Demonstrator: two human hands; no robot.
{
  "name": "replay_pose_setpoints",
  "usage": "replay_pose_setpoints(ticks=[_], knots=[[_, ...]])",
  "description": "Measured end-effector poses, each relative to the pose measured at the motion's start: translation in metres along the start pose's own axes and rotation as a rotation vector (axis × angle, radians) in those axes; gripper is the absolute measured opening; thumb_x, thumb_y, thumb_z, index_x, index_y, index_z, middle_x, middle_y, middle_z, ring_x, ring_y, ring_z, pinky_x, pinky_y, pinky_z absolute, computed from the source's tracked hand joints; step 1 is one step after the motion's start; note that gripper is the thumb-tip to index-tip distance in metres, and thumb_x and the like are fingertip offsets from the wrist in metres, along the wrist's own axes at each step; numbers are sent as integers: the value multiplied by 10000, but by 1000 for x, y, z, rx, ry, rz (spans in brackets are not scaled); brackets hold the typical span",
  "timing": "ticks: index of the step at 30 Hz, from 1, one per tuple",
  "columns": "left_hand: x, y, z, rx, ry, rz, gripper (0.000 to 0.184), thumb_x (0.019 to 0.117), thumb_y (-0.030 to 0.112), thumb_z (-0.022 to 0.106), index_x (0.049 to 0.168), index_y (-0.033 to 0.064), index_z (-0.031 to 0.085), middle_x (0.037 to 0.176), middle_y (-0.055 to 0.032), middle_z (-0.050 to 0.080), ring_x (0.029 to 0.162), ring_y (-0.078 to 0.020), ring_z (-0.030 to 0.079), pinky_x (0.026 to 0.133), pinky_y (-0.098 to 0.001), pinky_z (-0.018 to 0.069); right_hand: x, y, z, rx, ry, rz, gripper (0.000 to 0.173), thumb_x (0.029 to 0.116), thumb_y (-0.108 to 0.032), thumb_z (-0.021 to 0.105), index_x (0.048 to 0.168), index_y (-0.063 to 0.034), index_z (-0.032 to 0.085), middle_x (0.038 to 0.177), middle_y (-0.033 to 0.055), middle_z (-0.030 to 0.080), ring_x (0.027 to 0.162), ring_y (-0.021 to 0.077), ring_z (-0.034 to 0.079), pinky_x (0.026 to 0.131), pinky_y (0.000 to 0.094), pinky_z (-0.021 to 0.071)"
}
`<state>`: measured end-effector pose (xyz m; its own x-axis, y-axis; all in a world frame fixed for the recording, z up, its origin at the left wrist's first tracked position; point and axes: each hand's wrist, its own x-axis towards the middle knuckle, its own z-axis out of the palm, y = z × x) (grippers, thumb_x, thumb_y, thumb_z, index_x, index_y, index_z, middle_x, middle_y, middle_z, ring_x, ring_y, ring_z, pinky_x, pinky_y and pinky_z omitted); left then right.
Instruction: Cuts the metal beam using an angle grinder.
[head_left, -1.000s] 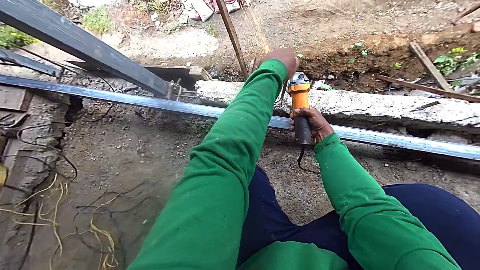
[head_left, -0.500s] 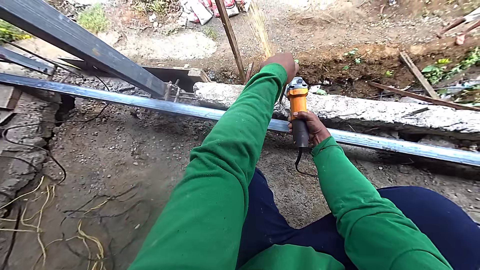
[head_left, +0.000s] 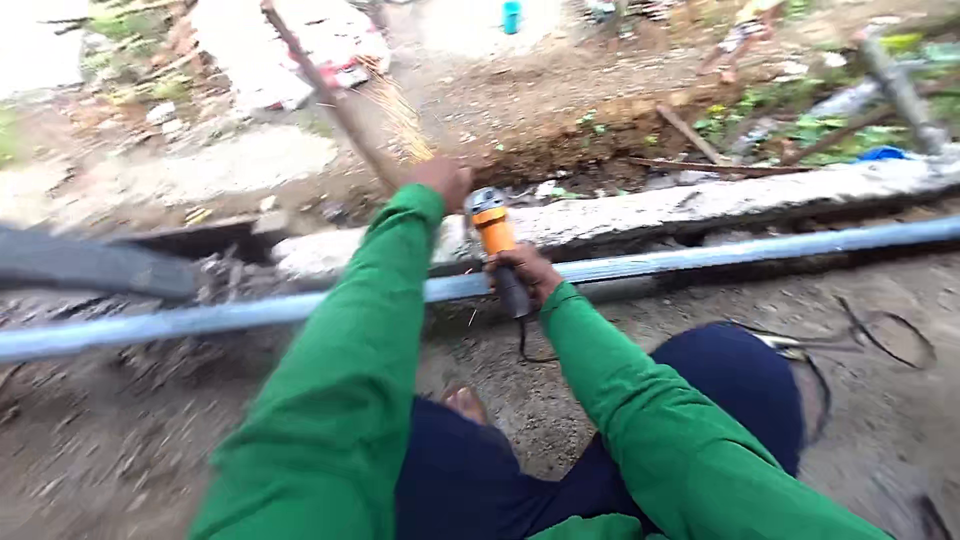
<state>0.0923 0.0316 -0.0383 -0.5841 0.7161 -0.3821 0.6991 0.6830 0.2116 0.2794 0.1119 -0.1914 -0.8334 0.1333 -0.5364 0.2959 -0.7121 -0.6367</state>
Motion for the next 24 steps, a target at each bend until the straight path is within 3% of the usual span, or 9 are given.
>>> replay_pose_setpoints(ticks=[5,7,15,18,24], knots=[[10,-3,7,-6,42,-1,617,1126,395,333,982,-95,678,1034,-374,671,1046,-580,645,865,-789,462,-5,-2,-3,-18,-48,60,322,949,-183,653,1244,-99,554,834,104,679,618,208,670,555,372,595],[16,-9,13,-7,73,8,610,1125,382,348,979,-108,682,1033,-398,661,1054,-607,630,867,-808,445,-8,-8,3,-32,-25,53,280,984,-133,611,1247,-81,532,804,97,664,588,191,657,528,349,590],[47,-41,38,-24,131,2,646,1103,430,316,882,-56,681,938,-370,678,967,-586,660,786,-794,466,8,-3,-6,14,-49,47,280,992,-88,594,1256,-45,510,774,135,647,588,240,655,540,396,594],[54,-49,44,-55,132,-13,657,1100,454,321,887,-44,692,931,-359,684,954,-574,668,784,-798,465,7,-4,-4,7,-48,54,302,996,-90,581,1286,-56,502,791,139,649,587,242,649,537,395,587],[35,-29,33,-97,104,-62,622,1116,422,340,937,-58,693,953,-357,684,965,-563,665,809,-784,458,10,-1,-5,13,-55,31,311,988,-79,589,1284,-58,496,788,141,647,586,246,645,531,401,583]])
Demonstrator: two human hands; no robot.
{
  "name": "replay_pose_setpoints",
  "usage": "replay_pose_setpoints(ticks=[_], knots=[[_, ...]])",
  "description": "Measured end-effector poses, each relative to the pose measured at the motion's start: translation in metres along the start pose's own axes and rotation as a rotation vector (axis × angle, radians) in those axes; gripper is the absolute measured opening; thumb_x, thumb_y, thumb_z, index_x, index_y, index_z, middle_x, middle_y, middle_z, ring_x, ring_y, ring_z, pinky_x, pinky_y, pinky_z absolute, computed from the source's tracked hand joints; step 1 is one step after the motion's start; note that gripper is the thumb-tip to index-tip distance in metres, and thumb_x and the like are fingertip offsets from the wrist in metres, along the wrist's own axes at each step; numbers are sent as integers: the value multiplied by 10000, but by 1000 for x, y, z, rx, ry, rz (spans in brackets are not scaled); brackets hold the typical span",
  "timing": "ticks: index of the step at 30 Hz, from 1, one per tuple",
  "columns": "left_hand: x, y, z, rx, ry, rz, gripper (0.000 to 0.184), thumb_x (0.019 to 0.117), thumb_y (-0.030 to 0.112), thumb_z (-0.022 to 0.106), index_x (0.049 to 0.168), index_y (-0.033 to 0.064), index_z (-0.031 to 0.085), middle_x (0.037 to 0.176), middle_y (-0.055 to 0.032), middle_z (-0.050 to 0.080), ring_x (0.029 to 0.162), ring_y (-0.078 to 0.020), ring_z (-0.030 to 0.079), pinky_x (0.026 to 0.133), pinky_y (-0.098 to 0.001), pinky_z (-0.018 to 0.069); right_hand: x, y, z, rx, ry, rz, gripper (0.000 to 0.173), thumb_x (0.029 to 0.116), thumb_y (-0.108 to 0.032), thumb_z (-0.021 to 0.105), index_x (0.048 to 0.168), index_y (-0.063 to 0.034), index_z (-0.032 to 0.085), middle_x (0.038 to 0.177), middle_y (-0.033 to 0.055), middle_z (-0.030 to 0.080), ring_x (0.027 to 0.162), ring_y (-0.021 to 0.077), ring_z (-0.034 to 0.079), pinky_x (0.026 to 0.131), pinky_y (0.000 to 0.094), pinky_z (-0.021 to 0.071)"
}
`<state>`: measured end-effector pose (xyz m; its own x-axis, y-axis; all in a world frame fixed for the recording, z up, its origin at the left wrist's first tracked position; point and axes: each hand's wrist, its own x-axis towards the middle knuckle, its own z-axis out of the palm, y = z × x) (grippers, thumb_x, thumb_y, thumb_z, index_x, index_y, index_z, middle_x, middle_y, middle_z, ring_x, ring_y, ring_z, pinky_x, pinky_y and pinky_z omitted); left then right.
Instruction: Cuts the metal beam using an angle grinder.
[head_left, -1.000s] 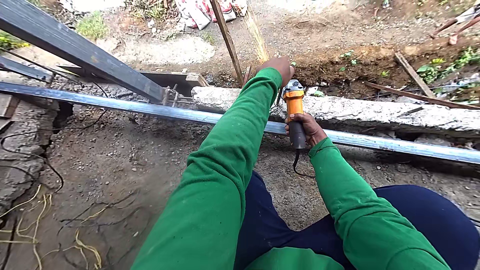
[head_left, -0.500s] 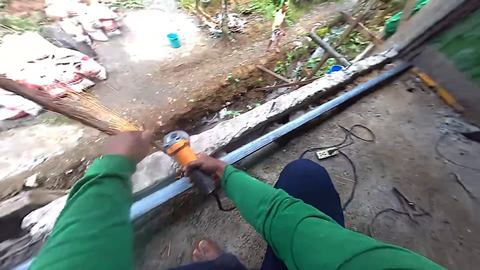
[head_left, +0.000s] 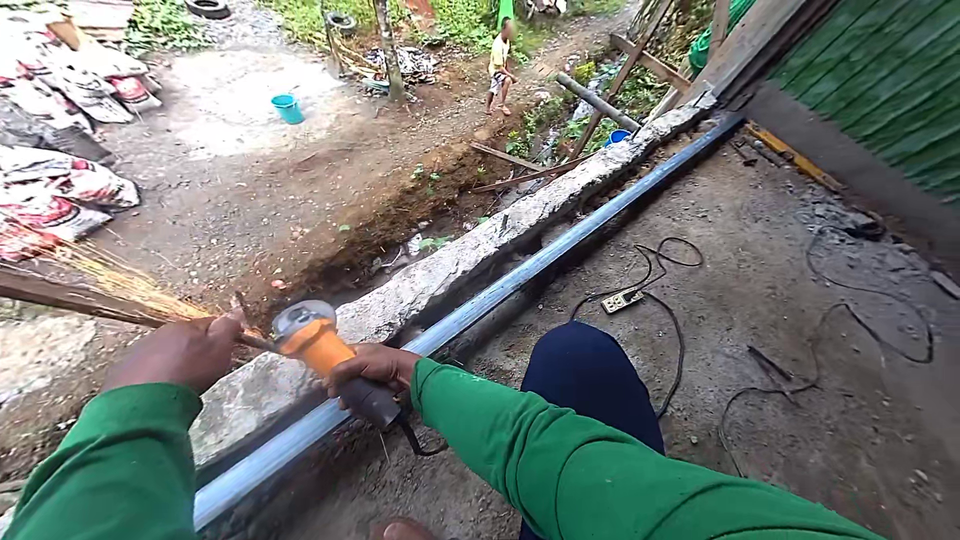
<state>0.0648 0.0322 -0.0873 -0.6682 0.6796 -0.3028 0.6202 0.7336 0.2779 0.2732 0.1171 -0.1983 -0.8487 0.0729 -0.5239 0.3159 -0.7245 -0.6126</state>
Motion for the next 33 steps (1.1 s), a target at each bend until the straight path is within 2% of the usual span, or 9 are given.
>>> replay_pose_setpoints(ticks=[6,10,16,18,25,33], knots=[[-15,20,-12,31,-21,-22,591,1126,376,360,960,-91,682,984,-373,677,1001,-562,659,846,-764,461,-2,-2,3,-1,3,-7,338,998,-75,580,1318,-55,471,780,139,632,577,241,636,533,400,583],[-26,32,-20,26,-38,-38,573,1134,354,342,1038,-87,695,1052,-371,682,1061,-561,651,895,-757,453,-3,-2,4,17,1,-10,323,983,-58,579,1290,-52,477,748,123,610,567,237,629,527,399,580],[-35,44,-28,53,-66,-66,589,1136,360,339,1023,-112,673,1046,-378,673,1060,-557,650,893,-742,456,-3,-1,5,11,8,-12,323,988,-70,585,1293,-50,483,765,129,622,581,237,636,540,403,585],[-32,41,-26,90,-60,-47,598,1135,362,330,997,-103,679,1035,-370,679,1052,-555,655,882,-745,465,-6,-3,7,-2,9,-5,310,994,-79,579,1291,-57,489,787,122,623,591,229,630,552,402,586],[-14,17,-11,73,-18,-31,594,1125,393,345,1013,-63,709,1037,-361,686,1036,-557,659,862,-767,462,-5,-3,5,10,4,11,281,1001,-79,576,1267,-58,490,761,123,623,578,232,634,536,394,583],[10,-14,6,56,19,61,616,1121,412,350,907,-52,695,949,-360,686,976,-569,667,806,-786,461,-4,-3,6,-2,8,20,265,996,-79,589,1245,-52,502,750,124,627,572,235,647,530,391,591]])
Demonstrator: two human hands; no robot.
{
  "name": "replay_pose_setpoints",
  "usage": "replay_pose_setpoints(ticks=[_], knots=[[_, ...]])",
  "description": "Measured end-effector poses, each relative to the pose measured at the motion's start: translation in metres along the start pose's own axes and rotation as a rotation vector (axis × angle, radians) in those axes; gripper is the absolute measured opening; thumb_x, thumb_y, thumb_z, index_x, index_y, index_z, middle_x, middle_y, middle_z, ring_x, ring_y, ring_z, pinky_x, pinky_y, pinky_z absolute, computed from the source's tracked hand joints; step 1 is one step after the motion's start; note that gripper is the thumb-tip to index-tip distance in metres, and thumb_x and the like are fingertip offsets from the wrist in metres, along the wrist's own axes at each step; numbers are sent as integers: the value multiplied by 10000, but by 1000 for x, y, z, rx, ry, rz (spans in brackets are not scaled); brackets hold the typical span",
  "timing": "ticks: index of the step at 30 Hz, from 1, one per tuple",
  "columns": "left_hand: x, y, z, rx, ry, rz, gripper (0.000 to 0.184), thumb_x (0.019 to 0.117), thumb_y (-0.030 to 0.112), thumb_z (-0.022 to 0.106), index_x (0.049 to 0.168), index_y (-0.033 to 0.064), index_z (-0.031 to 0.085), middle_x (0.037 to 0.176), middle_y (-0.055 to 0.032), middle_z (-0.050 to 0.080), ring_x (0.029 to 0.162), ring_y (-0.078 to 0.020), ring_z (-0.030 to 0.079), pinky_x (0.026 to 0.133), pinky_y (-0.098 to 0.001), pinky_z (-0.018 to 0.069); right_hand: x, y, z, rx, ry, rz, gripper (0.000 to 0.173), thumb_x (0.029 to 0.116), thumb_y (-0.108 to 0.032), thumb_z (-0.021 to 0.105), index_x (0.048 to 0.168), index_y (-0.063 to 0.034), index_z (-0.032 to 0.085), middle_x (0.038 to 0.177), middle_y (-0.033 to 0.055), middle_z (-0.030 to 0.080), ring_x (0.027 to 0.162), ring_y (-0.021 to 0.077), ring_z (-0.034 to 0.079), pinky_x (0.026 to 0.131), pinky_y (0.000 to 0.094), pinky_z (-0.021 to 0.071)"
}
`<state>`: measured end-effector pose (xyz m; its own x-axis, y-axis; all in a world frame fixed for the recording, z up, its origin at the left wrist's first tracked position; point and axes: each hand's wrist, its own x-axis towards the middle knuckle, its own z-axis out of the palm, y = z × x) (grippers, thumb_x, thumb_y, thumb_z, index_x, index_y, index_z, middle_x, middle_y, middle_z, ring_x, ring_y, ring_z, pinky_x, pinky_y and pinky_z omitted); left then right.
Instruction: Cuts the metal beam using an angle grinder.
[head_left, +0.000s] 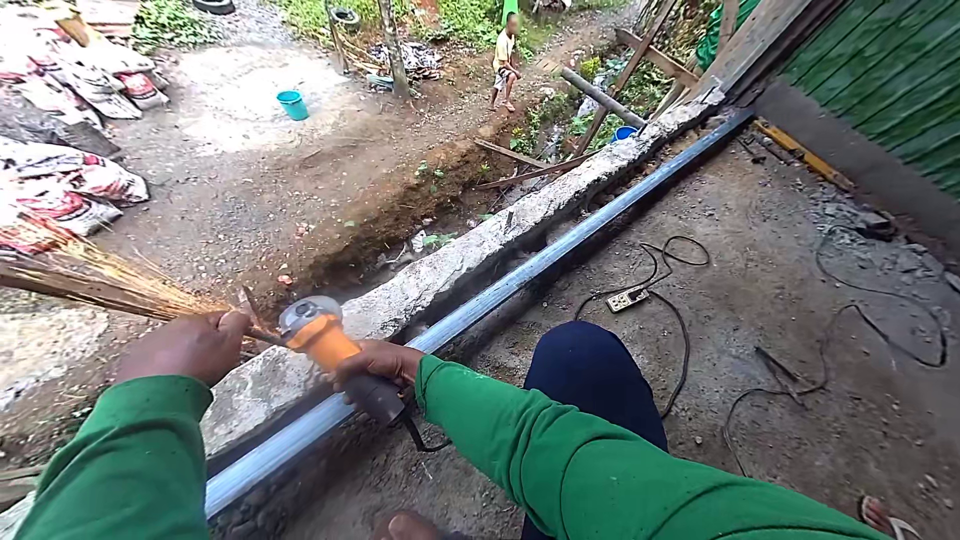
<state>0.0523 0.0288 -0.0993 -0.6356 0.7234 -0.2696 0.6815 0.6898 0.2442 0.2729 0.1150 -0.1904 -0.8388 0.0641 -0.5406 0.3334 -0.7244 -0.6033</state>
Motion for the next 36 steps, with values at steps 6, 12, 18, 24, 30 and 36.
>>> replay_pose_setpoints(ticks=[6,12,18,24,30,36], knots=[[-7,5,-6,6,-5,13,608,1117,399,341,918,-44,706,965,-359,687,1010,-584,654,832,-799,451,1,-1,1,-4,12,11,264,1007,-89,579,1256,-50,502,763,117,628,580,225,648,533,380,590],[-56,60,-56,40,-165,-89,604,1135,372,315,1133,-115,672,1190,-389,644,1193,-572,596,977,-759,424,-9,19,-4,-67,14,-2,315,962,-278,655,1234,-131,597,847,71,701,618,161,673,544,318,580],[-41,39,-43,9,-148,-80,583,1112,383,315,1077,-61,690,1173,-322,673,1172,-509,629,940,-749,451,12,12,4,-19,0,-14,358,951,-126,602,1279,-65,472,834,135,681,629,256,685,554,416,607],[-39,38,-43,-10,-180,-126,590,1111,408,308,1087,-46,685,1183,-307,670,1170,-490,636,917,-737,467,10,12,3,-29,11,7,372,960,-155,603,1297,-76,466,871,147,686,653,266,694,584,433,616],[-43,43,-49,-17,-191,-136,554,1115,388,327,1117,-43,676,1187,-293,671,1172,-465,640,929,-704,479,11,13,1,-59,18,2,362,950,-167,594,1273,-71,463,872,155,686,654,274,693,588,448,615],[-47,46,-53,-21,-207,-152,578,1120,394,306,1084,-43,683,1204,-286,667,1188,-454,634,925,-704,477,6,16,0,-84,24,-12,373,934,-194,618,1262,-74,485,874,157,696,652,273,702,579,441,619]])
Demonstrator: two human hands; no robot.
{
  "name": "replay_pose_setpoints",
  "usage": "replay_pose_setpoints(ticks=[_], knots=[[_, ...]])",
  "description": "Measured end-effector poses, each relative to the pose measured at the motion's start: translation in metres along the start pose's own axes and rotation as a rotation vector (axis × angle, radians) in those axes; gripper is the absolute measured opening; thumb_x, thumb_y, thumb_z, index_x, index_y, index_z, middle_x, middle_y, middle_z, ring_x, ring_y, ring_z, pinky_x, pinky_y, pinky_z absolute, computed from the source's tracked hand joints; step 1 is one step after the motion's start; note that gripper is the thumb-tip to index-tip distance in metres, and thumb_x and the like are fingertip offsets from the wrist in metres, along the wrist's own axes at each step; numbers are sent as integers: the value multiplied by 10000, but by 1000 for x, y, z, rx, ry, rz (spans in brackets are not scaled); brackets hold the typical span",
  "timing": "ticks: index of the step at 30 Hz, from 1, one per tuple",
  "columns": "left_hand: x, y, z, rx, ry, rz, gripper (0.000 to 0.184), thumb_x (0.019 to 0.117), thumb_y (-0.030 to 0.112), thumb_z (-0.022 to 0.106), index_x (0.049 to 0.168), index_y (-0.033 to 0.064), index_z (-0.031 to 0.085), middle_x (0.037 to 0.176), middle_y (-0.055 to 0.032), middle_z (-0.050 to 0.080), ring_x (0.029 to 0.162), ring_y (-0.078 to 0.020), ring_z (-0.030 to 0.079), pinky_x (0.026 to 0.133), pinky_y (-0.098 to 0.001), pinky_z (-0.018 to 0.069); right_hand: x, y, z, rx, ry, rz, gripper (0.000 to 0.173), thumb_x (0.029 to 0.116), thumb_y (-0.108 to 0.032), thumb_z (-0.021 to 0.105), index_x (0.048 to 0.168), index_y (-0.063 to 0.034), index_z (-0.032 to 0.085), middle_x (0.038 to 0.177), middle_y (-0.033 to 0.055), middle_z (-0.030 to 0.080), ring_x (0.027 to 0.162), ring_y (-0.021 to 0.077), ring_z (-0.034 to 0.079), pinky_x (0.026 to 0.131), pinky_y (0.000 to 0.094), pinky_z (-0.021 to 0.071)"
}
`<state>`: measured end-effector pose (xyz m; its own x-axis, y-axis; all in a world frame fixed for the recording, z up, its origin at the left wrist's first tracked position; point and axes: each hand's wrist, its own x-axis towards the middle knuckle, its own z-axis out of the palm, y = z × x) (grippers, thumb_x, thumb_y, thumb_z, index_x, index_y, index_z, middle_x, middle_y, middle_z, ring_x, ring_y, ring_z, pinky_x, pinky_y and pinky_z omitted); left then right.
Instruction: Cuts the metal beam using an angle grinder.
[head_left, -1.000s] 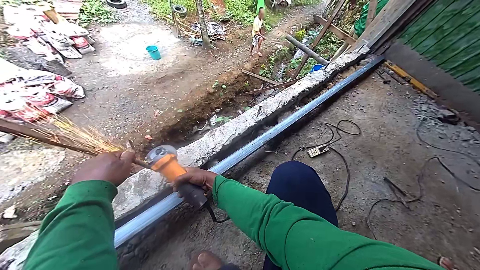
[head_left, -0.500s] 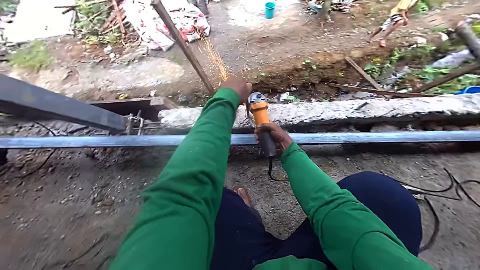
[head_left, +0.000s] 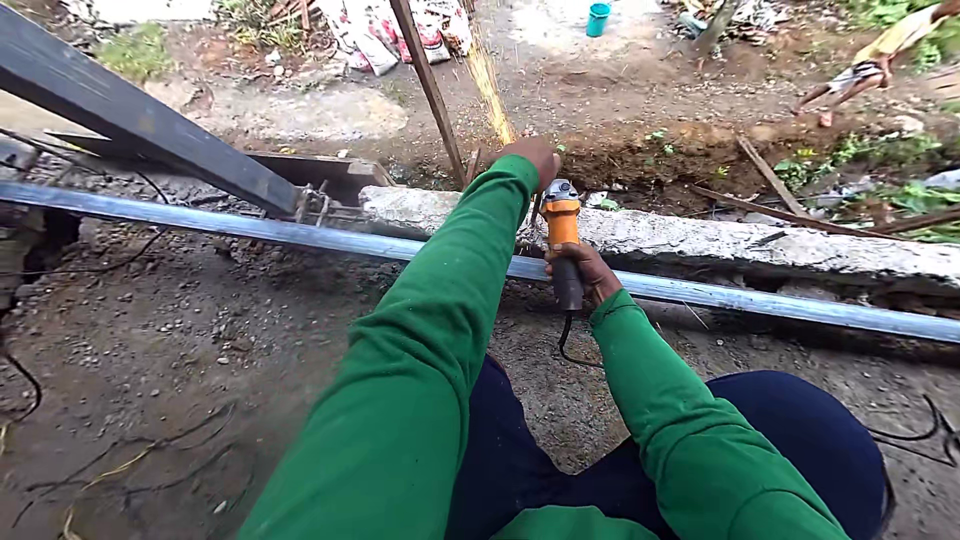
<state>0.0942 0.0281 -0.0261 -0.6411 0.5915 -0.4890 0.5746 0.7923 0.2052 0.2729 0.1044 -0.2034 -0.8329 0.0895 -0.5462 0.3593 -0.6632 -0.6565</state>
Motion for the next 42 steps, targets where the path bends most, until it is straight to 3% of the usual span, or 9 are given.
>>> replay_pose_setpoints(ticks=[5,13,29,42], knots=[[-3,1,-1,-24,2,-24,585,1118,413,314,1093,-39,683,1216,-284,664,1194,-450,633,923,-696,486,-10,15,-19,-36,-6,35,431,937,-409,663,1285,-176,559,910,146,709,663,260,699,584,431,600],[9,-6,4,-35,7,24,533,1110,407,320,1157,26,689,1196,-248,681,1170,-430,650,902,-684,503,-9,10,-12,-49,0,26,461,919,-421,673,1297,-185,556,927,132,710,668,251,699,585,430,601],[3,-3,2,-40,6,-25,560,1109,424,321,1049,2,683,1146,-249,687,1133,-419,664,879,-667,509,-9,11,-16,-50,-19,26,438,920,-414,675,1266,-166,573,916,135,705,666,249,697,599,432,605],[5,-4,3,-57,12,-13,525,1110,406,330,1102,25,691,1165,-241,690,1139,-416,666,878,-673,512,-11,8,-11,-78,-15,5,417,938,-367,652,1282,-151,557,929,131,705,667,241,695,600,422,606]])
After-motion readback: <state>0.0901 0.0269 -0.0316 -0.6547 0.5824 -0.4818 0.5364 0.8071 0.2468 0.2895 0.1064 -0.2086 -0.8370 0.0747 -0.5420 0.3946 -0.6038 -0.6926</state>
